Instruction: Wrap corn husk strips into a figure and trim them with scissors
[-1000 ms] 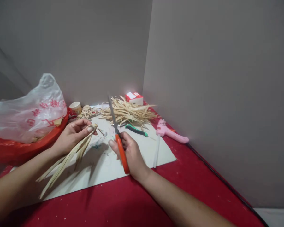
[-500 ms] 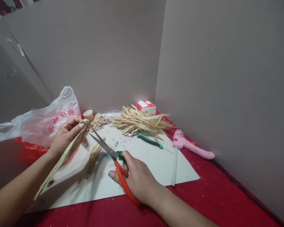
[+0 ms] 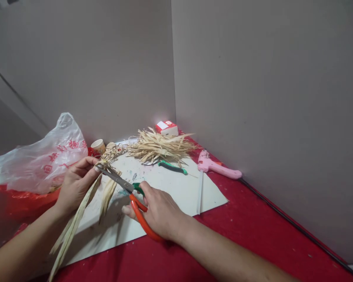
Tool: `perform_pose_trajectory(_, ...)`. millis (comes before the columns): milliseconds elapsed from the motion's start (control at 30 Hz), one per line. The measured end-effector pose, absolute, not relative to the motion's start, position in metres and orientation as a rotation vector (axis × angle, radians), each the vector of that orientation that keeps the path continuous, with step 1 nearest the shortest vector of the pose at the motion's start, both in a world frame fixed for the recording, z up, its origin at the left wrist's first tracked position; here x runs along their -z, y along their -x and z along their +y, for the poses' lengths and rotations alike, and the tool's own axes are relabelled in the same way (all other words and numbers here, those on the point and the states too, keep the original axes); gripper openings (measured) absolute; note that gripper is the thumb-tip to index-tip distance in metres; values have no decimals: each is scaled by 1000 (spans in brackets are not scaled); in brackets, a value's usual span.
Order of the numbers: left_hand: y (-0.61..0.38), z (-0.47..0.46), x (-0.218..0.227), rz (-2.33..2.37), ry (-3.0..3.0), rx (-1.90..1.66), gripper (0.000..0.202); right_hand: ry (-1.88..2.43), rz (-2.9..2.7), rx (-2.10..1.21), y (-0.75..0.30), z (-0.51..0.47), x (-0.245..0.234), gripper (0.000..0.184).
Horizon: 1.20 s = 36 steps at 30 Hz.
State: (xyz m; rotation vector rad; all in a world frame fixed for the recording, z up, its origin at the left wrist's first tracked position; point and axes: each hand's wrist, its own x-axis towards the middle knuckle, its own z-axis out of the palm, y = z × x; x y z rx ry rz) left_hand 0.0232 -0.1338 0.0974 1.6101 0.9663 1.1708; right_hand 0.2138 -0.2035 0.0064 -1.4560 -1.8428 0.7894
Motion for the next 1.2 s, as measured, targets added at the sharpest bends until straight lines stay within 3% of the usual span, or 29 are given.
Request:
perform_pose_trajectory(333, -24, -137, -81, 971, -1511, -970, 32, 1585, -1813, -665, -212, -203, -6, 40)
perform_pose_trajectory(767, -17, -134, -76, 930, -1340, -864, 37, 1548, -1734, -759, -207, -208, -8, 40)
perform_pose_trajectory(1200, 4, -120, -50, 1018, -1630, -573, 33, 1690, -1793, -781, -210, -204, -5, 43)
